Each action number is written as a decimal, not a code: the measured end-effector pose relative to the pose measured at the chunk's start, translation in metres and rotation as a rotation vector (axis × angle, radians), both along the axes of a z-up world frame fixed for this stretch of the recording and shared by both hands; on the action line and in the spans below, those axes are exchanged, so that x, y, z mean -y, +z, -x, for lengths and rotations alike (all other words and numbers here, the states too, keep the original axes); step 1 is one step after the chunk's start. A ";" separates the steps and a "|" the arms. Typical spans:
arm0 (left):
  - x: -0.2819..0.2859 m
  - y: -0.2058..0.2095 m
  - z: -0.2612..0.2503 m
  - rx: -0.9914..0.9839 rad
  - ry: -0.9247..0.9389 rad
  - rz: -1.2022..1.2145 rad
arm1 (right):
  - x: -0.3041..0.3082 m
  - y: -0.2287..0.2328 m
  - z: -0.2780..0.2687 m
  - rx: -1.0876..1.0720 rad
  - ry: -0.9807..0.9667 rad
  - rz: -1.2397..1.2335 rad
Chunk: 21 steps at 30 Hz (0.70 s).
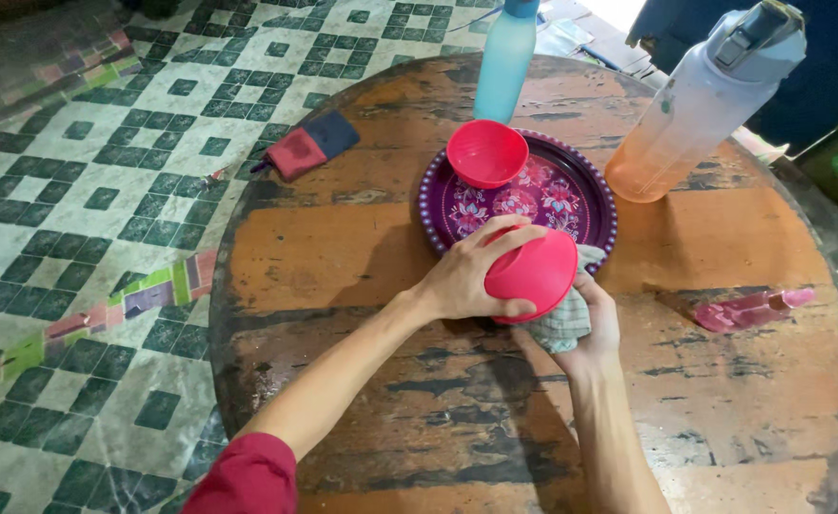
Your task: The person wipes two red bowls and a metal spoon with a cloth on a round wooden table, then places the bowls on a purple tray and the spoon beside it. The person also moves two water bottles and a small pink bottle on the table.
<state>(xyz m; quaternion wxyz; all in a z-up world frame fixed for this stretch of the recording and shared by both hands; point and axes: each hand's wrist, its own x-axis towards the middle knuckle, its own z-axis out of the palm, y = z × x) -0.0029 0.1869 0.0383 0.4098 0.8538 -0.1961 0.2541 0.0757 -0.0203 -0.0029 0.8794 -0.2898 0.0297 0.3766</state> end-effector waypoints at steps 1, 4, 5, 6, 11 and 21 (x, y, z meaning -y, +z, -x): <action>-0.001 0.000 0.000 -0.005 0.011 0.035 | 0.000 0.009 0.007 0.004 -0.022 -0.055; -0.002 -0.005 0.005 -0.073 0.059 0.239 | 0.000 0.034 0.025 0.034 -0.142 -0.083; 0.000 -0.008 0.009 -0.134 0.080 0.372 | 0.000 0.040 0.032 0.055 -0.221 -0.001; 0.000 -0.010 0.010 -0.197 0.100 0.506 | -0.002 0.044 0.036 0.075 -0.299 0.081; -0.032 -0.010 0.014 -0.835 -0.266 1.289 | -0.025 0.058 0.045 1.104 -0.500 0.615; -0.052 -0.018 0.003 -0.606 0.019 0.982 | -0.096 0.043 0.044 1.079 0.231 0.855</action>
